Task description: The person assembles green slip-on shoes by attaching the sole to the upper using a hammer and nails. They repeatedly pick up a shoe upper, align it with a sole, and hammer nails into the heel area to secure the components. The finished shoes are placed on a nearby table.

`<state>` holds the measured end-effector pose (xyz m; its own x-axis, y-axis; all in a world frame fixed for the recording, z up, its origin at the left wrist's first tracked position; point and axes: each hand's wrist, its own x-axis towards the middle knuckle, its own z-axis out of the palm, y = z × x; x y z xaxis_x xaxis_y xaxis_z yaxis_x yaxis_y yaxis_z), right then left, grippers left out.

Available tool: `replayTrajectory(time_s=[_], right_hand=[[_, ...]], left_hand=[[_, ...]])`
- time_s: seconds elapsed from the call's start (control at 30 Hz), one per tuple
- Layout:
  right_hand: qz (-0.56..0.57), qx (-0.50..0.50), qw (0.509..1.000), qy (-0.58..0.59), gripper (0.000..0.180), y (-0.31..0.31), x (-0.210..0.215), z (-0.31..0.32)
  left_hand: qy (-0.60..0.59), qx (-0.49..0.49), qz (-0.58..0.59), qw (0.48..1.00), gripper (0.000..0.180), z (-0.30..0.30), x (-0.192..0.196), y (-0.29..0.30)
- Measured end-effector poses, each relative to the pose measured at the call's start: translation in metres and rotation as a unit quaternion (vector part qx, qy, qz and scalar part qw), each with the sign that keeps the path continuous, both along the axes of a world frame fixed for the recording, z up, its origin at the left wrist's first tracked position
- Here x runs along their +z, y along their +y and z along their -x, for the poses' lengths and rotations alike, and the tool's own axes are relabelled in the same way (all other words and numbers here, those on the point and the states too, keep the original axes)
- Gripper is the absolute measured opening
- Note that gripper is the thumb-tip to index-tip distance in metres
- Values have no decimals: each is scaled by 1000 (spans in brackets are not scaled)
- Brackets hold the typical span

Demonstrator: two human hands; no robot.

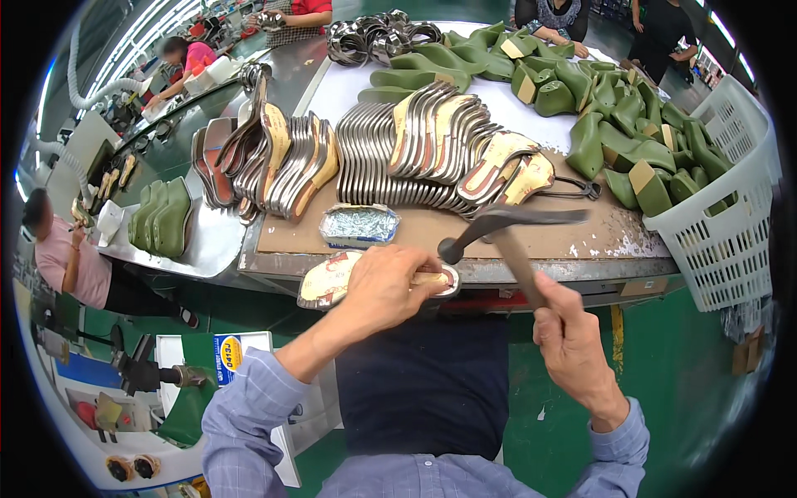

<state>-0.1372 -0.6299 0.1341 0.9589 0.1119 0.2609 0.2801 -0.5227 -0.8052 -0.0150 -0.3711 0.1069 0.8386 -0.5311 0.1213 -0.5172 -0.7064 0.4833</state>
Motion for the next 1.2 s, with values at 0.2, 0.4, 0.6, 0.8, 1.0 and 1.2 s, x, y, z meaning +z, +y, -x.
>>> replayTrajectory(time_s=[0.2, 0.4, 0.6, 0.8, 1.0, 1.2], right_hand=[[-355, -111, 888, 270, 54, -7, -1, 12], [-291, -133, 942, 102, 57, -17, -49, 41], [-113, -101, 987, 58, 50, -22, -36, 46], [28, -14, 999, -29, 49, -8, -5, 20], [0, -86, 974, -210, 51, -26, 22, 28], [138, 14, 980, -145, 50, 5, -3, 10]], left_hand=[[-22, -58, -169, 984, 66, -8, 7, 24], [-34, -72, -118, 990, 55, -8, -1, 19], [-24, -66, -145, 987, 59, -6, 4, 17], [-115, -101, -212, 965, 64, -3, -7, 15], [-109, -106, -246, 957, 62, -4, -12, 12], [-142, -102, -251, 952, 63, -4, -14, 11]])
